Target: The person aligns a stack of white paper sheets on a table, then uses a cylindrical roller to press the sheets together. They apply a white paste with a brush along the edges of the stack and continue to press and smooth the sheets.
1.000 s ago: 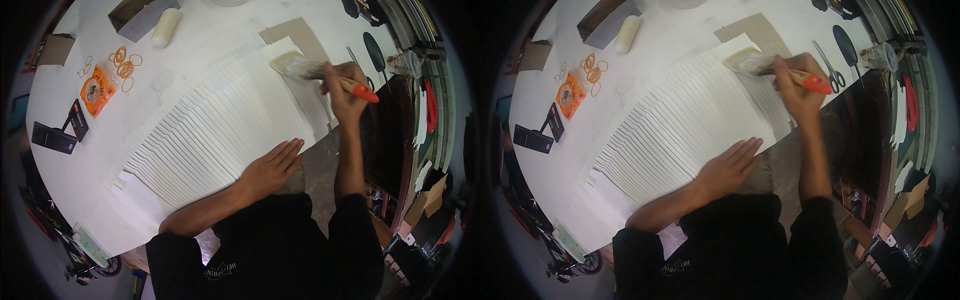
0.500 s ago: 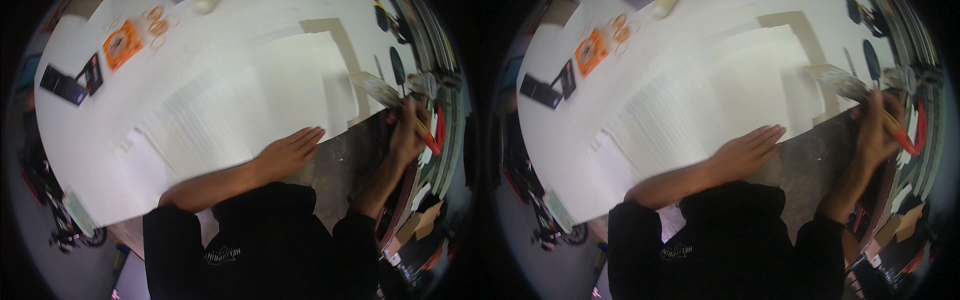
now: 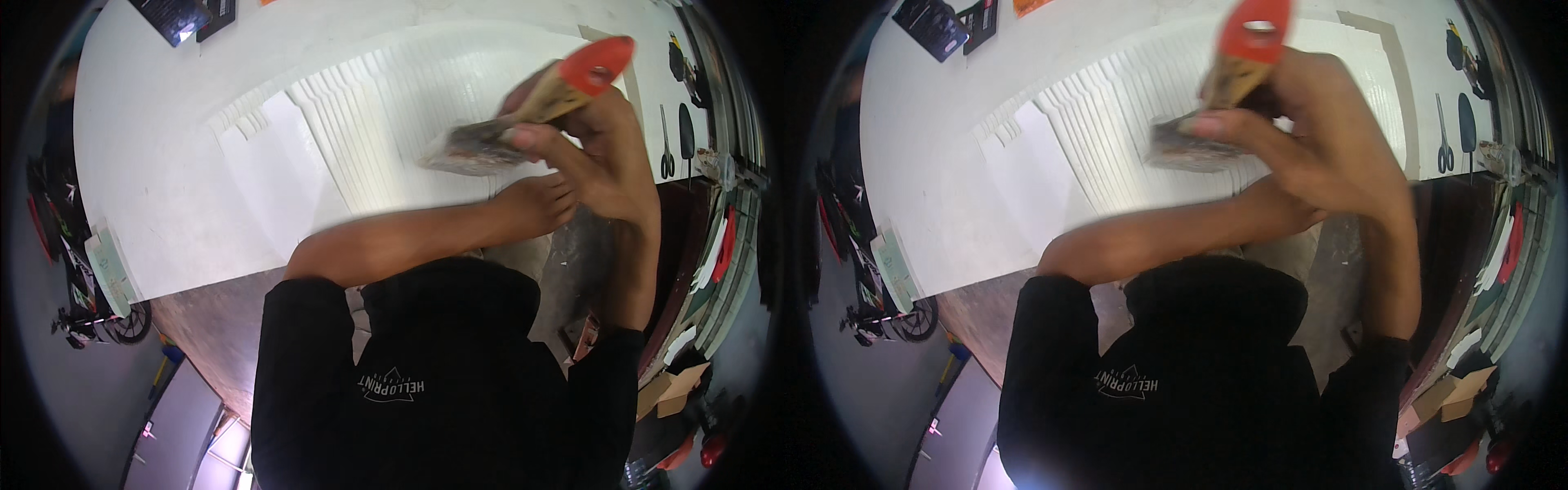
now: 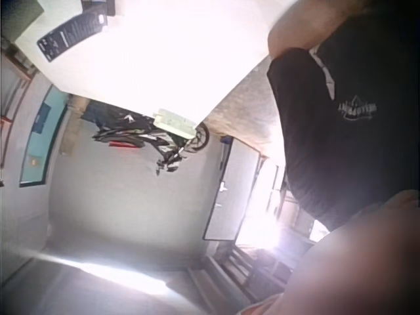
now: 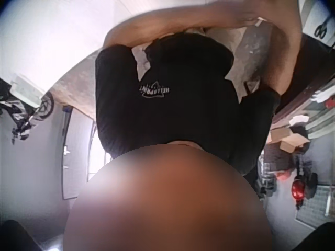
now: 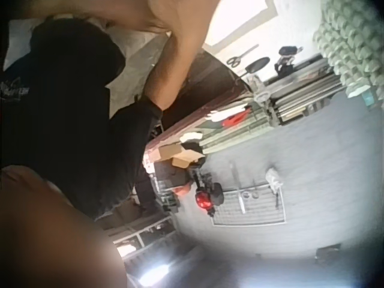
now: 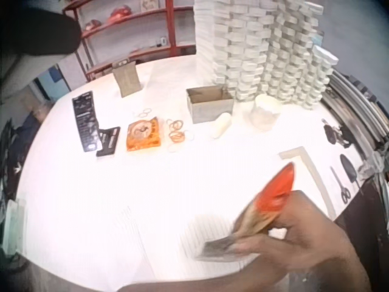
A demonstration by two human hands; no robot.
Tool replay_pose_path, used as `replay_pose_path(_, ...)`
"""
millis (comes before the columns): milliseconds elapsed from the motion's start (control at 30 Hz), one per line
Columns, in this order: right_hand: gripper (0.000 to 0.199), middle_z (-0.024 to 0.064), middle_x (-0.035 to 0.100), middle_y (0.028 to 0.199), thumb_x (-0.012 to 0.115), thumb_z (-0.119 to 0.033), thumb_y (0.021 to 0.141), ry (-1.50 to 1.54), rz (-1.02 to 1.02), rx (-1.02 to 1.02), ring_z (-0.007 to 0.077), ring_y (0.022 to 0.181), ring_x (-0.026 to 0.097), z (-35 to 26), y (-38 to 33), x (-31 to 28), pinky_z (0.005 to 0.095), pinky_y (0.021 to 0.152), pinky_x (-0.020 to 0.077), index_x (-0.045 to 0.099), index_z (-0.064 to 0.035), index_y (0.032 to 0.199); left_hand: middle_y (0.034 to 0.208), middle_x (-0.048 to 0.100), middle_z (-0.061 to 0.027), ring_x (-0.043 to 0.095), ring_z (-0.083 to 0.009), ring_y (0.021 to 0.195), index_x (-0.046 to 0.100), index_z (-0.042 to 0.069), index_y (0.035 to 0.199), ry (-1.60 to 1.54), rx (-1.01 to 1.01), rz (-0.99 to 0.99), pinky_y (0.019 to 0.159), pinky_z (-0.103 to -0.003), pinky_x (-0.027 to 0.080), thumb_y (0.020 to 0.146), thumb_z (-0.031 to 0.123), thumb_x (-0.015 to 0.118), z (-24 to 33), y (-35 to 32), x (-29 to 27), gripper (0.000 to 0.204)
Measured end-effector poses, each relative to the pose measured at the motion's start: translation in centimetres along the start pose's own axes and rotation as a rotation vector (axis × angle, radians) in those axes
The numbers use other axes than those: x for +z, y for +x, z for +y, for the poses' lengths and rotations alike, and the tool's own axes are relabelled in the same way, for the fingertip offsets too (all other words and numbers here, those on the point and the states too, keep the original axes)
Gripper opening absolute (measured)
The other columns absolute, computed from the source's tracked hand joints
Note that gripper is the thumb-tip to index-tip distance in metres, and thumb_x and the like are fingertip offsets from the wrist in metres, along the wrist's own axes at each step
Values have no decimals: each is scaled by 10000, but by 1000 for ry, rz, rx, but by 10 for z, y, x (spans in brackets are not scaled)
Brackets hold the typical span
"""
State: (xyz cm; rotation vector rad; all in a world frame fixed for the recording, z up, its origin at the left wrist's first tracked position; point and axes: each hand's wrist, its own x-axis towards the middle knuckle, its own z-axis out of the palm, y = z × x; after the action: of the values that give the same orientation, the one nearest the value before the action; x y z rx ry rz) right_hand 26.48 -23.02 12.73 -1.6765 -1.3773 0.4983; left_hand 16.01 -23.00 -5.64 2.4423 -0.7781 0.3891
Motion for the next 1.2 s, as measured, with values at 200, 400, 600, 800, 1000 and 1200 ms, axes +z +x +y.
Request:
replay_pose_path(200,192,162,716,820,783,-60,883,-94,-247,49,331,780,731,-11,36,59,378,709,555,692,21,1030,1379,638,-148,588,-269,1337,714,46,1209,239,-73,289,1139,-414,452,906,212,631,0,3,36,354)
replay_pose_path(400,230,164,705,832,813,-69,842,-302,-145,-101,374,770,709,-19,51,74,395,701,543,673,-10,1015,1358,648,-144,594,-266,1326,715,48,1202,310,-71,338,1133,-411,456,909,208,633,-1,9,36,344)
replay_pose_path(600,160,133,741,872,804,-50,856,-95,-213,-19,298,791,743,-17,48,102,371,735,564,697,-13,968,1336,658,-139,599,-263,1315,715,50,1195,340,-83,349,1126,-409,461,912,205,634,-1,-1,31,333)
replay_pose_path(800,126,127,754,877,796,-55,874,-251,-161,-68,248,806,758,-53,67,89,344,737,576,724,-1,963,1314,668,-134,605,-261,1304,716,52,1189,357,-81,384,1119,-406,465,914,201,636,2,8,28,323)
replay_pose_path(1000,173,114,755,898,824,-81,850,-219,-172,-65,281,778,749,-17,47,111,348,726,566,718,-15,969,1292,677,-130,610,-258,1293,717,54,1182,361,-71,371,1113,-403,469,917,197,637,2,2,34,312)
replay_pose_path(1200,190,117,752,923,826,-122,854,-168,-197,-173,291,756,729,-36,55,100,367,716,553,709,-27,970,1270,687,-125,616,-255,1283,718,56,1176,385,-90,396,1106,-400,474,920,194,639,5,4,27,301)
